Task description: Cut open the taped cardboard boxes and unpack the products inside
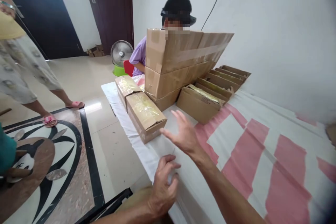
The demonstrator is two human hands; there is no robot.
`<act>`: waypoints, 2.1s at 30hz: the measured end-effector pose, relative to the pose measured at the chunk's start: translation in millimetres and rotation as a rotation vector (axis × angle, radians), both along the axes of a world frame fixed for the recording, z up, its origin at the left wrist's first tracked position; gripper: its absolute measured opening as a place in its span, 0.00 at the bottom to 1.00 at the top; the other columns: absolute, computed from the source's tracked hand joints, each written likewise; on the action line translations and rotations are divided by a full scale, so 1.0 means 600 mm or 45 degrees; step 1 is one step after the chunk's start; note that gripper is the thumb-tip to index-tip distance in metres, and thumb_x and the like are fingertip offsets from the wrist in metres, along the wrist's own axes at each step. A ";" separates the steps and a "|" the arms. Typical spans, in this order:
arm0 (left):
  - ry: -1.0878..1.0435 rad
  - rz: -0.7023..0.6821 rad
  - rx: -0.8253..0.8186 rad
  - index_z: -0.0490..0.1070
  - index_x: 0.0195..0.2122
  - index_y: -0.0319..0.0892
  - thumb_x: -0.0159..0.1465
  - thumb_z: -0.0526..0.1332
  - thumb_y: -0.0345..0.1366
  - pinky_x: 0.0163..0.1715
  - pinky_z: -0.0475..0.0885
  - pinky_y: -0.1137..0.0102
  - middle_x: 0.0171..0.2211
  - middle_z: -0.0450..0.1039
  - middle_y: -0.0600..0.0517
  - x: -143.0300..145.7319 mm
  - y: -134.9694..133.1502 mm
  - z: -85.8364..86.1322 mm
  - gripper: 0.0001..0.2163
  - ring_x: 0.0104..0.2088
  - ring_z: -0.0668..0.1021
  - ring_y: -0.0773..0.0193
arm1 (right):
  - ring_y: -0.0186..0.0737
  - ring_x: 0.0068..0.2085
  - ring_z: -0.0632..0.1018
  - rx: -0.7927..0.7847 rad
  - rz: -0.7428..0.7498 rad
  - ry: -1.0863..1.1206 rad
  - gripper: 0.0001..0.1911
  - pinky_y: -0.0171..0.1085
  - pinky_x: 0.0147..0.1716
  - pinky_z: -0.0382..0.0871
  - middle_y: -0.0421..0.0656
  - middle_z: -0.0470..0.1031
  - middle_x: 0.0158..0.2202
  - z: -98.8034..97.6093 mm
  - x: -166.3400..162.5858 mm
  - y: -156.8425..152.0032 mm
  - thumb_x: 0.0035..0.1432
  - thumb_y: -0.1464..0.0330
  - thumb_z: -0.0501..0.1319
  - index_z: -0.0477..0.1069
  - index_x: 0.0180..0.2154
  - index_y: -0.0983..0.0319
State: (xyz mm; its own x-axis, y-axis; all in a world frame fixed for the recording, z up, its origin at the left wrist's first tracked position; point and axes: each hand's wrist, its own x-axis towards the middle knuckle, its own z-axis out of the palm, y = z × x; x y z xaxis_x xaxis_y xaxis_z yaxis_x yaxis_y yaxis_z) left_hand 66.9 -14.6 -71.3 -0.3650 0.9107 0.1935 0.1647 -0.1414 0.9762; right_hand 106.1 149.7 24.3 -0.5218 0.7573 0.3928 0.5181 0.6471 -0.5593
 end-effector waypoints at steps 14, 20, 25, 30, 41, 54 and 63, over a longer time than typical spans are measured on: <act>0.293 0.458 0.325 0.69 0.56 0.46 0.66 0.60 0.33 0.64 0.66 0.51 0.60 0.69 0.42 -0.172 -0.065 0.077 0.17 0.63 0.71 0.50 | 0.65 0.64 0.69 -0.199 0.175 -0.661 0.54 0.59 0.61 0.65 0.54 0.65 0.67 0.083 0.122 -0.129 0.47 0.58 0.71 0.54 0.72 0.57; 0.327 0.031 0.302 0.69 0.58 0.46 0.67 0.61 0.36 0.63 0.67 0.51 0.64 0.65 0.41 -0.104 -0.059 0.103 0.18 0.66 0.68 0.49 | 0.65 0.70 0.63 -0.320 0.011 -0.651 0.52 0.62 0.66 0.61 0.48 0.60 0.73 0.099 0.357 -0.251 0.50 0.55 0.72 0.56 0.72 0.51; 0.300 -0.250 0.269 0.71 0.57 0.45 0.70 0.59 0.37 0.64 0.67 0.52 0.61 0.70 0.42 -0.043 -0.033 0.105 0.15 0.64 0.71 0.52 | 0.55 0.62 0.75 -0.269 -0.647 -0.354 0.31 0.52 0.59 0.71 0.50 0.73 0.64 0.036 0.451 -0.382 0.64 0.49 0.59 0.68 0.63 0.56; 0.224 -0.253 0.255 0.70 0.58 0.44 0.70 0.55 0.36 0.66 0.66 0.54 0.61 0.70 0.43 -0.026 -0.031 0.089 0.16 0.64 0.71 0.53 | 0.58 0.48 0.81 -0.210 -0.955 -0.544 0.25 0.53 0.46 0.75 0.55 0.82 0.48 -0.128 0.475 -0.471 0.66 0.52 0.53 0.78 0.47 0.61; 0.010 -0.293 0.105 0.75 0.52 0.43 0.69 0.56 0.41 0.59 0.70 0.58 0.55 0.76 0.45 -0.039 -0.010 0.126 0.15 0.57 0.76 0.53 | 0.47 0.27 0.80 -0.423 -1.279 0.011 0.31 0.45 0.30 0.77 0.47 0.81 0.31 -0.084 0.530 -0.507 0.64 0.43 0.50 0.74 0.46 0.60; -0.105 -0.204 0.284 0.75 0.48 0.42 0.70 0.53 0.33 0.62 0.69 0.60 0.53 0.77 0.44 -0.018 0.011 0.092 0.12 0.57 0.77 0.58 | 0.48 0.46 0.84 -0.252 -0.268 -0.601 0.21 0.42 0.42 0.76 0.44 0.84 0.49 0.151 0.279 -0.298 0.71 0.60 0.50 0.78 0.53 0.57; -0.119 -0.175 0.315 0.74 0.48 0.42 0.72 0.52 0.33 0.63 0.69 0.59 0.54 0.77 0.43 -0.012 0.007 0.090 0.12 0.58 0.77 0.58 | 0.49 0.39 0.84 -0.286 -0.272 -1.259 0.15 0.39 0.31 0.64 0.45 0.85 0.41 0.169 0.218 -0.257 0.73 0.64 0.51 0.75 0.49 0.59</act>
